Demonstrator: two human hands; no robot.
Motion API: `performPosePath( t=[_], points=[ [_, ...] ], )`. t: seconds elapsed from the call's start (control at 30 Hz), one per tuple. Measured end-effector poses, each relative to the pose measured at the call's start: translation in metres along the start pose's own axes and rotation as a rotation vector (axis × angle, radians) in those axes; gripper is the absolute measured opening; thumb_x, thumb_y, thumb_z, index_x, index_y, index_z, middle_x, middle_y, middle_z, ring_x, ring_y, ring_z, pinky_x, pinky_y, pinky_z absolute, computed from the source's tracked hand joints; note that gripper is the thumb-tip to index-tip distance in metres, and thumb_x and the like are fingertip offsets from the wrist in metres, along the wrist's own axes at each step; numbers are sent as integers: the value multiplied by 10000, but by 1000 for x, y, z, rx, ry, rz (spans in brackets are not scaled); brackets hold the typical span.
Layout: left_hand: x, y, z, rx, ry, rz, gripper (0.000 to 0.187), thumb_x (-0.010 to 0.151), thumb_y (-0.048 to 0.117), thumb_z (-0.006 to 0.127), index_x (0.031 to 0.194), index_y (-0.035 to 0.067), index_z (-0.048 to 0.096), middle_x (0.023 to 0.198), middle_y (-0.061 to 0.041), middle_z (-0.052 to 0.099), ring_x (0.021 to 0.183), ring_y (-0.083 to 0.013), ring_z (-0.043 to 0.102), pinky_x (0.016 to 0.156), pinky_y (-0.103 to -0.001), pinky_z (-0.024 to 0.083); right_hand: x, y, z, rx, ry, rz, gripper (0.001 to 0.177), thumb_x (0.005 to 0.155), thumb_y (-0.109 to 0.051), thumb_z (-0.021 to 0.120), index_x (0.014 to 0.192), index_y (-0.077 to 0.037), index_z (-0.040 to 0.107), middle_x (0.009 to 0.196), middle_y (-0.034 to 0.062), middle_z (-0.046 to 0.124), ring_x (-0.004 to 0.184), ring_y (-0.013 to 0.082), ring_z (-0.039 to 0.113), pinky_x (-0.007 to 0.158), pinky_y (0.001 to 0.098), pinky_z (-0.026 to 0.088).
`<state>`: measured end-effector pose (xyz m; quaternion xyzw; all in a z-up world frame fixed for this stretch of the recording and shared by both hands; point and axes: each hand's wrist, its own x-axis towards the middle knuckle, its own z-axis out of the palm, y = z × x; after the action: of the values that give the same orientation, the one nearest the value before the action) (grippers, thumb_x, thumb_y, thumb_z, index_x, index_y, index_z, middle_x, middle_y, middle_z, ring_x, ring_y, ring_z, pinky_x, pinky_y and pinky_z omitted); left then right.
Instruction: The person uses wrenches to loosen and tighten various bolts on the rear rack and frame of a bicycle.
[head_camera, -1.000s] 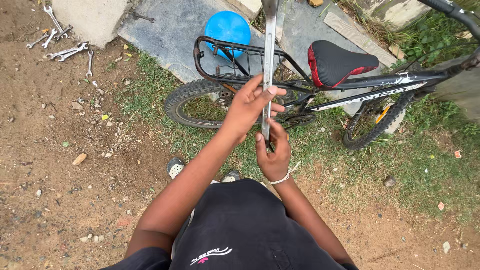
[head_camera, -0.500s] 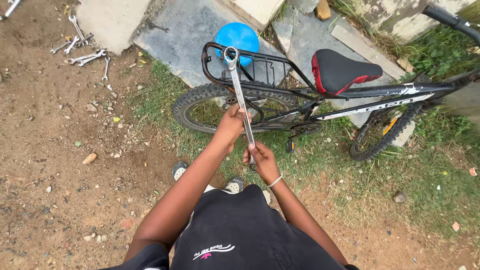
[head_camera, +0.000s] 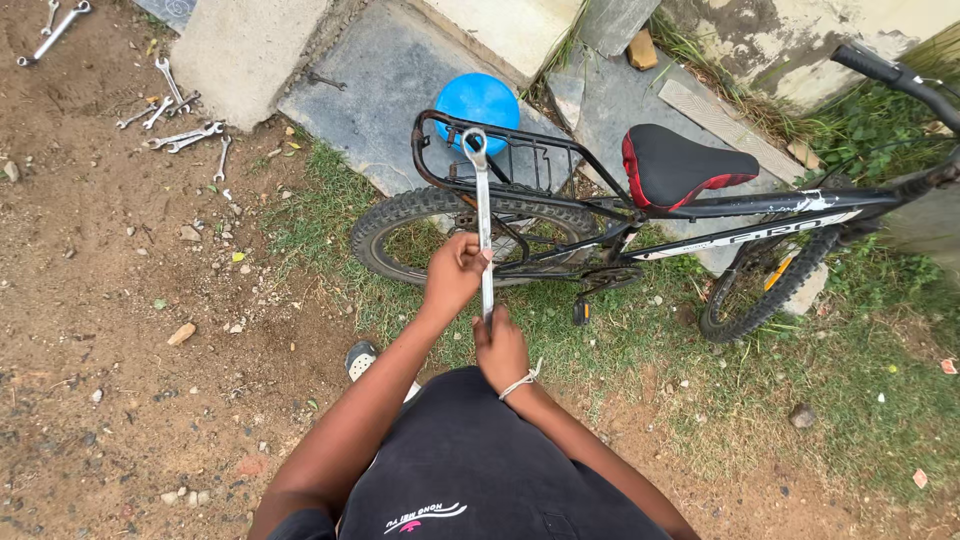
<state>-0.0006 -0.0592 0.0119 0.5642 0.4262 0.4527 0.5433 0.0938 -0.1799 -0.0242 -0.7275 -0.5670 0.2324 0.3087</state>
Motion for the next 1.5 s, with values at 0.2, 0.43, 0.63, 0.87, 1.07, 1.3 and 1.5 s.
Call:
performPosePath(
  t=[0.2, 0.43, 0.63, 0.87, 1.07, 1.3, 1.5],
  points=[
    [-7, 31, -16, -118, -318, 59, 264, 1053, 203, 600, 1204, -11, 632, 968, -76, 747, 870, -123, 735, 768, -286, 598, 0, -20, -19, 82, 181, -125, 320, 995, -170, 582, 1209, 57, 513, 777, 270, 660, 659, 491, 644, 562, 577, 476],
    [30, -93, 24, -37, -160, -526, 294, 1040, 216, 545, 1152, -2, 707, 897, -78, 763, 736, -162, 726, 673, -318, 584, 21, 40, 42, -120, 31, 50, 230, 934, -142, 640, 1009, 48, 534, 784, 298, 673, 716, 491, 682, 650, 553, 558],
    [15, -43, 36, -307, -199, -229, 289, 1090, 249, 523, 1073, -10, 650, 835, -58, 665, 708, -133, 694, 644, -292, 557, 19, -8, -16, 25, 216, -111, 270, 924, -82, 607, 1141, 69, 547, 799, 301, 682, 726, 515, 655, 629, 591, 492],
    [31, -89, 40, -541, 104, -503, 161, 1009, 169, 531, 1027, 42, 628, 761, -54, 626, 581, -159, 625, 549, -346, 555, 60, 16, -2, -47, -122, -35, 260, 882, -84, 603, 1111, 36, 632, 898, 288, 700, 847, 494, 676, 739, 565, 532],
    [32, 6, 28, -447, -35, -276, 301, 1102, 260, 519, 972, 9, 620, 737, -42, 621, 584, -122, 626, 560, -277, 532, 56, -30, -44, -6, -5, 17, 351, 923, -169, 592, 1228, 4, 566, 861, 237, 717, 779, 445, 719, 708, 529, 565],
    [35, -28, 35, -366, 142, -448, 257, 1025, 205, 587, 958, -26, 678, 750, -69, 668, 566, -135, 638, 552, -303, 546, 66, -15, -2, 40, -93, 67, 364, 954, -122, 603, 1275, 22, 508, 1010, 274, 710, 924, 476, 706, 787, 514, 553],
    [25, 14, 54, -313, 108, -282, 275, 1057, 236, 575, 997, -9, 684, 756, -41, 661, 613, -105, 651, 555, -276, 558, 45, -33, -49, 289, 51, -30, 374, 948, -60, 585, 1309, 19, 527, 1096, 283, 724, 1001, 454, 724, 857, 471, 560]
  ],
)
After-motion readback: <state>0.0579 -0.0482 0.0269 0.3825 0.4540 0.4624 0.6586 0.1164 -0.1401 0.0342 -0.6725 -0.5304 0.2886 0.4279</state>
